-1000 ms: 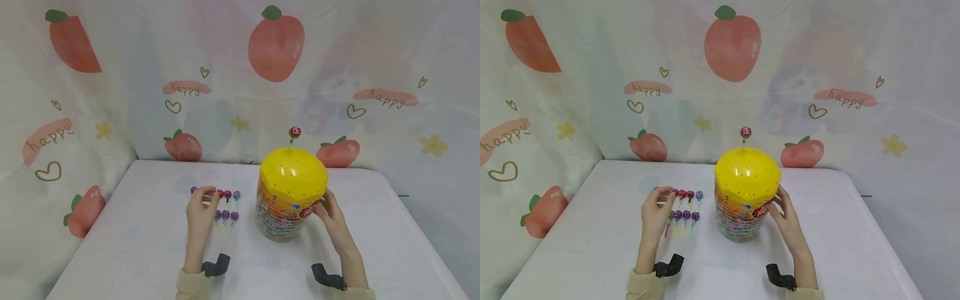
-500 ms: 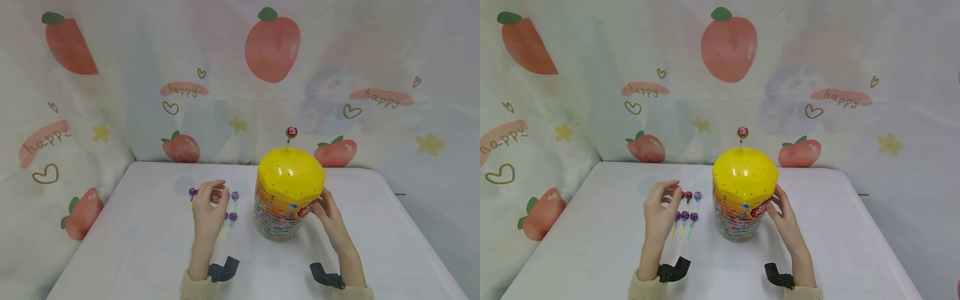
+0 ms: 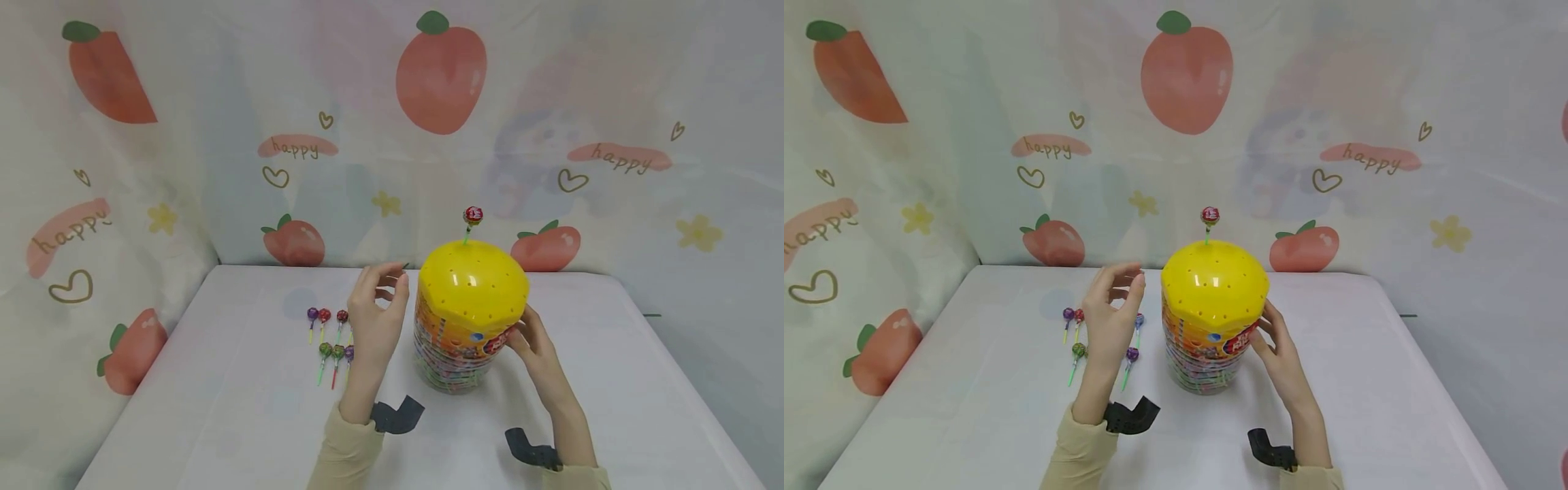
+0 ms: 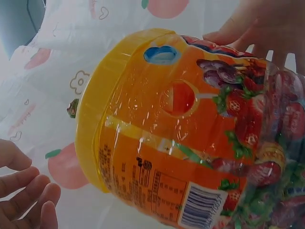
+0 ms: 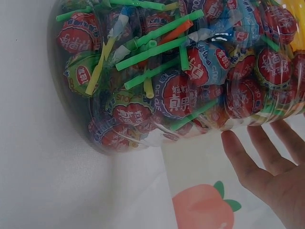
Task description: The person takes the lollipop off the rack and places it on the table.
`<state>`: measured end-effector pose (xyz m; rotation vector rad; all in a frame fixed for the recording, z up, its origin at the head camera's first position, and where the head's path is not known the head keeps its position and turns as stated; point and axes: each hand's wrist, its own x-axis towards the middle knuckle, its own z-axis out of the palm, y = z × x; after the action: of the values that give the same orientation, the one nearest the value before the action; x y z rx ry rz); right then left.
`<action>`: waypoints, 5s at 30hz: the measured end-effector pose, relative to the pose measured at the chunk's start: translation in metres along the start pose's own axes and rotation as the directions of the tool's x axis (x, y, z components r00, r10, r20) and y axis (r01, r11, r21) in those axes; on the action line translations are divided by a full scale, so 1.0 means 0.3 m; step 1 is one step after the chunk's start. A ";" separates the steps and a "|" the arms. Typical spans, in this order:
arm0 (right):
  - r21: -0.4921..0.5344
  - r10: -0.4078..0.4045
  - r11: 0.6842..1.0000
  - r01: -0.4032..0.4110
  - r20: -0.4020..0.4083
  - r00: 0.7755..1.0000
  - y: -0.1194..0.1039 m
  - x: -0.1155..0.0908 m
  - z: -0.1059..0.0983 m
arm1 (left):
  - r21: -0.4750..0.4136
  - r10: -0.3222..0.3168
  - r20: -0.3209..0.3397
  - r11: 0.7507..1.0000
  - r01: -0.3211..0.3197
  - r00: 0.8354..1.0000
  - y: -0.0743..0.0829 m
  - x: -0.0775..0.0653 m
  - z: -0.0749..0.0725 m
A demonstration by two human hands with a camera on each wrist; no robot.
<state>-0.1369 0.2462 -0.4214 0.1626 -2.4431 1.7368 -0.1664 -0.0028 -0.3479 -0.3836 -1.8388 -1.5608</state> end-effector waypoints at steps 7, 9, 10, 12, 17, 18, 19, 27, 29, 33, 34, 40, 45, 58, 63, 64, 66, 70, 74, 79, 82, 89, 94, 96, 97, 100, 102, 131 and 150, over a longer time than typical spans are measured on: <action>-0.002 -0.004 1.000 0.004 -0.002 1.000 -0.001 -0.002 0.001 | -0.024 0.006 0.086 1.000 -0.004 0.996 0.028 0.061 0.054; 0.002 -0.004 1.000 0.004 0.000 1.000 -0.001 -0.002 0.001 | -0.018 0.006 0.115 1.000 -0.004 0.993 0.034 0.079 0.067; 0.003 -0.004 1.000 0.004 0.001 1.000 -0.001 -0.001 0.001 | -0.014 0.006 0.128 1.000 -0.004 0.992 0.037 0.087 0.073; 0.005 -0.004 1.000 0.004 0.003 1.000 -0.001 -0.001 0.002 | -0.009 0.002 0.152 1.000 -0.001 0.988 0.043 0.104 0.084; 0.004 -0.005 1.000 0.005 0.005 1.000 -0.001 -0.001 0.001 | -0.033 -0.035 0.197 0.999 0.042 0.980 0.059 0.145 0.112; 0.007 -0.004 1.000 0.004 0.005 1.000 -0.002 -0.002 0.000 | -0.041 -0.042 0.203 0.998 0.051 0.978 0.063 0.153 0.117; 0.007 -0.004 1.000 0.004 0.005 1.000 -0.001 -0.002 0.000 | -0.045 -0.049 0.209 0.997 0.060 0.977 0.064 0.160 0.123; 0.007 -0.003 1.000 0.003 0.006 1.000 -0.003 -0.004 0.000 | -0.072 -0.080 0.277 0.992 0.103 0.958 0.084 0.205 0.157; 0.006 -0.003 1.000 0.003 0.006 1.000 -0.002 -0.004 0.000 | -0.077 -0.088 0.292 0.990 0.115 0.952 0.089 0.211 0.164; -0.007 -0.002 1.000 0.002 0.004 1.000 0.005 0.000 -0.002 | -0.071 -0.097 0.311 0.990 0.125 0.946 0.093 0.223 0.180; -0.005 -0.001 1.000 0.001 0.004 1.000 0.006 0.000 -0.002 | -0.074 -0.101 0.313 0.989 0.130 0.944 0.093 0.226 0.185; 0.005 0.003 1.000 -0.003 0.006 1.000 0.000 -0.002 0.001 | -0.115 -0.119 0.332 0.980 0.165 0.936 0.098 0.242 0.208; 0.005 0.000 1.000 0.000 0.007 1.000 0.004 -0.001 0.002 | -0.156 -0.127 0.334 0.970 0.188 0.934 0.101 0.246 0.221; -0.008 -0.004 1.000 0.004 0.003 1.000 0.003 -0.002 0.002 | -0.158 -0.125 0.322 0.970 0.184 0.938 0.097 0.249 0.225; -0.001 -0.004 1.000 0.004 0.005 1.000 0.001 -0.003 0.002 | -0.181 -0.110 0.289 0.969 0.167 0.951 0.101 0.250 0.227; -0.002 -0.004 1.000 0.004 0.005 1.000 0.000 -0.003 0.001 | -0.184 -0.102 0.285 0.970 0.159 0.953 0.103 0.249 0.226; -0.003 -0.004 1.000 0.004 0.006 1.000 0.001 -0.003 0.001 | -0.189 -0.080 0.279 0.972 0.137 0.957 0.109 0.248 0.222; -0.006 -0.001 1.000 0.001 0.008 1.000 0.005 -0.002 0.000 | -0.196 -0.028 0.263 0.977 0.082 0.964 0.119 0.238 0.211; -0.008 -0.001 1.000 0.001 0.008 1.000 0.012 0.003 0.000 | -0.214 -0.003 0.237 0.975 0.056 0.971 0.123 0.220 0.192; -0.012 0.001 1.000 -0.001 0.009 1.000 0.014 0.008 -0.001 | -0.229 -0.031 0.202 0.970 0.078 0.979 0.118 0.181 0.158; -0.014 0.003 1.000 -0.003 0.008 1.000 0.012 0.007 -0.002 | -0.242 -0.048 0.176 0.966 0.090 0.983 0.117 0.154 0.135; -0.013 0.008 1.000 -0.008 0.004 1.000 0.008 0.008 -0.004 | -0.275 -0.044 0.128 0.958 0.078 0.991 0.119 0.106 0.076; -0.015 0.004 1.000 -0.003 0.004 1.000 0.010 0.009 -0.006 | -0.259 -0.072 0.124 0.961 0.102 0.990 0.114 0.069 0.035; -0.018 0.001 1.000 -0.001 0.004 1.000 0.009 0.009 -0.006 | -0.247 -0.090 0.125 0.962 0.119 0.988 0.107 0.052 0.021; -0.019 0.000 1.000 0.000 0.003 1.000 0.009 0.008 -0.006 | -0.243 -0.096 0.125 0.962 0.125 0.987 0.101 0.043 0.015; -0.018 -0.003 1.000 0.003 0.002 1.000 0.009 0.008 -0.004 | -0.231 -0.121 0.125 0.962 0.147 0.985 0.078 0.018 0.000; -0.013 -0.003 1.000 0.003 0.001 1.000 0.010 0.009 -0.003 | -0.217 -0.146 0.122 0.961 0.170 0.982 0.062 0.002 -0.008; 0.000 -0.011 1.000 0.011 0.016 1.000 0.012 0.007 0.006 | -0.082 -0.475 -0.002 0.877 0.473 0.880 -0.188 -0.135 -0.118; -0.030 -0.013 0.999 0.013 0.003 1.000 0.006 0.005 0.002 | 0.109 -0.583 -0.114 0.797 0.593 0.804 -0.349 -0.148 -0.266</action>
<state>-0.1386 0.2462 -0.4229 0.1775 -2.4629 1.6944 -0.1746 -0.0944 -0.4521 0.3573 -2.1115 -1.7889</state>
